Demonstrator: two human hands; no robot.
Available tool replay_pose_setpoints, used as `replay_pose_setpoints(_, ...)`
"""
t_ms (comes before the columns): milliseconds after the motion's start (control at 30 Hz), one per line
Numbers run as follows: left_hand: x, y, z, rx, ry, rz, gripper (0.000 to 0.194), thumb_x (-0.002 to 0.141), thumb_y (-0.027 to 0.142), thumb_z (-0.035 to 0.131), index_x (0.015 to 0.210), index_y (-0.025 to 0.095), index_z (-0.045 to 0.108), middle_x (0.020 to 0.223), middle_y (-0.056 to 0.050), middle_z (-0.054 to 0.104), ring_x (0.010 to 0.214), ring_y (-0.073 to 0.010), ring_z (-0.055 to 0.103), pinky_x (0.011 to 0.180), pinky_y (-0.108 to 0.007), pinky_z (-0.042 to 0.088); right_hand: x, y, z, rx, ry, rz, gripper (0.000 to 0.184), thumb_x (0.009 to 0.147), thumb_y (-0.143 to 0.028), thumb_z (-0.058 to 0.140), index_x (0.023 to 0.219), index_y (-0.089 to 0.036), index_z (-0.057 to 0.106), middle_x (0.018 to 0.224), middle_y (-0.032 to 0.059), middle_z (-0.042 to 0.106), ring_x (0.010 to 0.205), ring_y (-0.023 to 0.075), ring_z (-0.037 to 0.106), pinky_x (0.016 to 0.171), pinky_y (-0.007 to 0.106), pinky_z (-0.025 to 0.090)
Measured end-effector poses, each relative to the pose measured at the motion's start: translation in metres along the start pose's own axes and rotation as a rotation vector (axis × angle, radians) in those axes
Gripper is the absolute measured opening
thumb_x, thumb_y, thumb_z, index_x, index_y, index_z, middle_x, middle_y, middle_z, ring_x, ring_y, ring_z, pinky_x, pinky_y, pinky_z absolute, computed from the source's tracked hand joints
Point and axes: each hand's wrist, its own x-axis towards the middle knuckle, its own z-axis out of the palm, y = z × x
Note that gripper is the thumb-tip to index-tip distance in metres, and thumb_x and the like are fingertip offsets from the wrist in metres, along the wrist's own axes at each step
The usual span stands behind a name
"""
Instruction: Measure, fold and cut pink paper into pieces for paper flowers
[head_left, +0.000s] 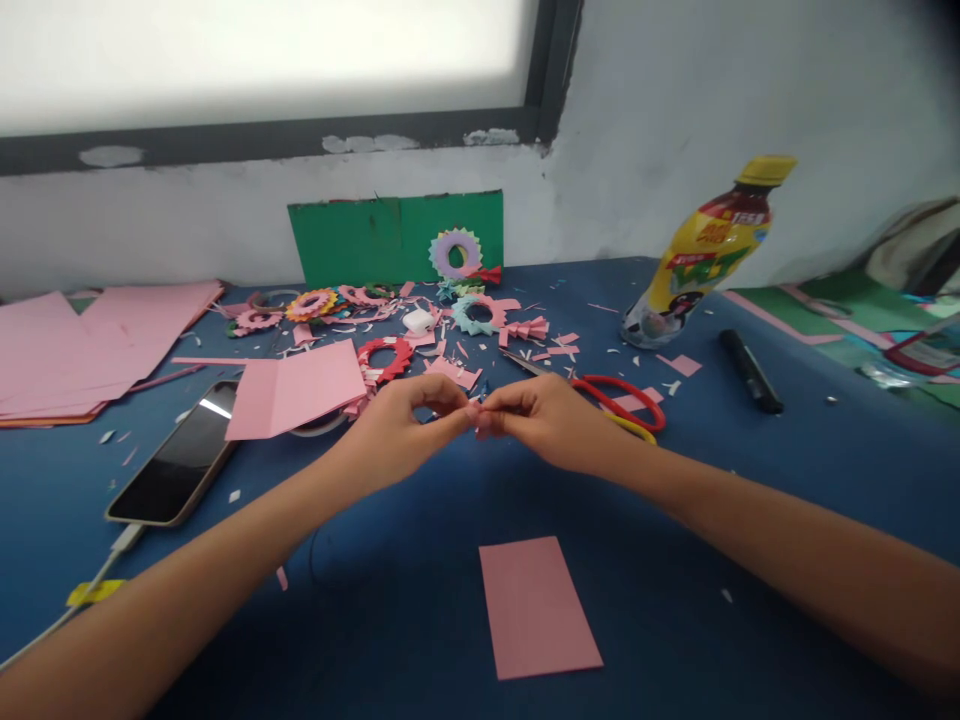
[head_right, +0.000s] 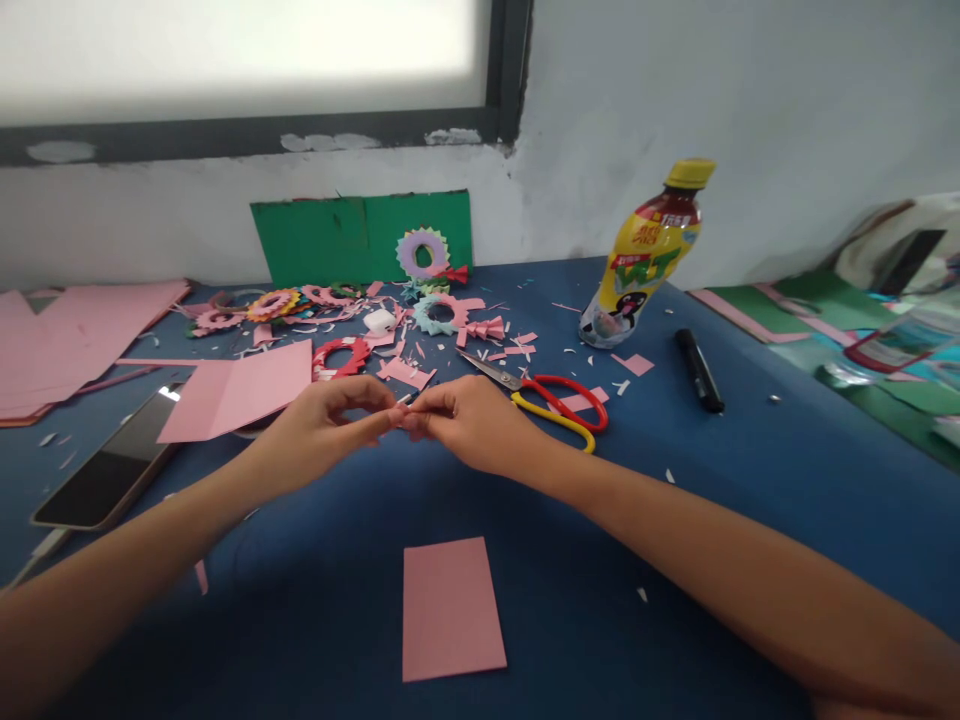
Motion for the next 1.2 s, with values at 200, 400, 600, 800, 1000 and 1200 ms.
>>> replay_pose_setpoints(200,0.001,-0.006,0.002,-0.015,0.010,0.016,0.015,0.073,0.027,0.062,0.076,0.015,0.070,0.068,-0.001,0.067,0.060,-0.0114,0.057,0.055,-0.021,0.045,-0.001,-0.001,-0.001,-0.114,-0.035,-0.013,0.027,0.081,-0.035,0.052,0.075,-0.015,0.068,0.067,0.0005,0.065,0.062,0.0103,0.054,0.056,0.021,0.036)
replay_pose_setpoints(400,0.004,-0.007,0.000,-0.180,0.055,-0.041,0.018,0.071,0.028,0.064,0.074,0.012,0.070,0.061,-0.002,0.064,0.055,-0.0108,0.054,0.053,-0.022,0.044,0.000,0.000,-0.006,-0.132,-0.064,-0.015,0.034,0.084,-0.040,0.046,0.077,-0.015,0.068,0.064,0.0002,0.061,0.057,0.0095,0.049,0.051,0.022,0.032)
replay_pose_setpoints(600,0.001,0.000,0.004,-0.219,0.070,-0.071,0.019,0.068,0.031,0.067,0.071,0.013,0.071,0.054,0.000,0.060,0.053,-0.0104,0.051,0.051,-0.021,0.042,-0.001,-0.005,-0.020,-0.138,-0.185,-0.007,0.034,0.082,-0.041,0.048,0.076,-0.016,0.068,0.059,-0.0010,0.057,0.050,0.0079,0.043,0.047,0.021,0.030)
replay_pose_setpoints(800,0.005,-0.008,-0.013,-0.174,0.224,-0.107,0.024,0.065,0.036,0.070,0.075,0.014,0.071,0.058,0.000,0.062,0.052,-0.0092,0.051,0.049,-0.020,0.040,-0.004,-0.017,-0.042,-0.354,-0.302,0.068,0.028,0.080,-0.033,0.049,0.066,-0.017,0.067,0.055,-0.0013,0.058,0.048,0.0087,0.044,0.046,0.022,0.030)
replay_pose_setpoints(1000,0.007,-0.018,-0.018,0.096,-0.242,-0.139,0.022,0.072,0.033,0.062,0.081,0.015,0.069,0.068,-0.003,0.066,0.060,-0.0128,0.058,0.054,-0.022,0.043,-0.023,-0.026,-0.018,-0.614,-0.534,0.053,0.022,0.066,-0.038,0.067,0.078,-0.019,0.065,0.072,0.0030,0.064,0.064,0.0175,0.057,0.048,0.024,0.032)
replay_pose_setpoints(1200,-0.007,-0.009,-0.005,0.769,-0.129,0.073,0.031,0.078,0.027,0.056,0.107,0.018,0.061,0.109,-0.008,0.059,0.099,-0.0248,0.055,0.077,-0.033,0.044,-0.037,-0.031,0.012,-0.677,-0.655,-0.012,0.006,0.073,-0.015,0.063,0.077,-0.015,0.059,0.083,0.0043,0.059,0.070,0.0160,0.057,0.053,0.023,0.034)
